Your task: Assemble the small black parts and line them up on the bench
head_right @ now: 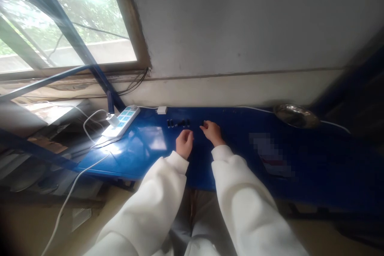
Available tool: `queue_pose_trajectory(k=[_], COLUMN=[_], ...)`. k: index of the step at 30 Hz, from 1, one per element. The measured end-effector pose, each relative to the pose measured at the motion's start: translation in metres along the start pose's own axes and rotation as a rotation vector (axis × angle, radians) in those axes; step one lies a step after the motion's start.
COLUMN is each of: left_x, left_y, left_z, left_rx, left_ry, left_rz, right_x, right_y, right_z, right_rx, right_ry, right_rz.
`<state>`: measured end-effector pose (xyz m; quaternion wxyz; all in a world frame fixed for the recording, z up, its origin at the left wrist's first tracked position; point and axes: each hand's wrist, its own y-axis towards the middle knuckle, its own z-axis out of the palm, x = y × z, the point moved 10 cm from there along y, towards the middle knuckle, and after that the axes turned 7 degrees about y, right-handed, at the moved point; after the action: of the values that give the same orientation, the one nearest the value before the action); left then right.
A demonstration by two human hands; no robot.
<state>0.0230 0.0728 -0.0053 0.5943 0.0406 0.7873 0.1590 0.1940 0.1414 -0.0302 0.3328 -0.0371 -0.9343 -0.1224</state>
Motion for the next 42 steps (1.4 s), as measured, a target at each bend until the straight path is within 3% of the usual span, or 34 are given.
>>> queue_pose_trajectory(k=[4, 10, 14, 20, 25, 30, 33, 38, 42], left_x=[-0.021, -0.018, -0.013, -0.001, 0.005, -0.008, -0.015, -0.007, -0.004], left_y=[-0.004, -0.004, -0.003, 0.003, 0.006, 0.0, -0.003, -0.004, -0.004], left_z=[0.007, 0.021, 0.024, 0.007, 0.001, -0.011, -0.006, 0.0, 0.009], left_rx=[0.026, 0.135, 0.159, 0.019, -0.023, -0.136, -0.101, -0.085, -0.017], left_ry=[0.154, 0.345, 0.351, 0.239, 0.209, 0.099, 0.056, 0.031, 0.098], left_rz=[0.263, 0.358, 0.323, 0.13, 0.032, 0.106, 0.179, 0.164, 0.196], right_x=[0.009, 0.033, 0.04, 0.041, 0.04, 0.039, 0.041, 0.041, 0.042], right_y=[-0.018, -0.041, -0.052, -0.06, -0.063, -0.064, -0.065, -0.066, -0.067], right_z=[0.0, 0.002, 0.001, -0.002, -0.003, -0.01, -0.01, -0.009, -0.012], right_rx=[0.045, 0.053, 0.052, 0.017, -0.004, -0.038, -0.025, -0.019, -0.085], right_ry=[0.029, -0.03, -0.083, -0.079, -0.062, -0.058, -0.072, -0.128, -0.166], right_rz=[-0.072, -0.224, -0.262, -0.275, -0.264, -0.231, -0.237, -0.221, -0.261])
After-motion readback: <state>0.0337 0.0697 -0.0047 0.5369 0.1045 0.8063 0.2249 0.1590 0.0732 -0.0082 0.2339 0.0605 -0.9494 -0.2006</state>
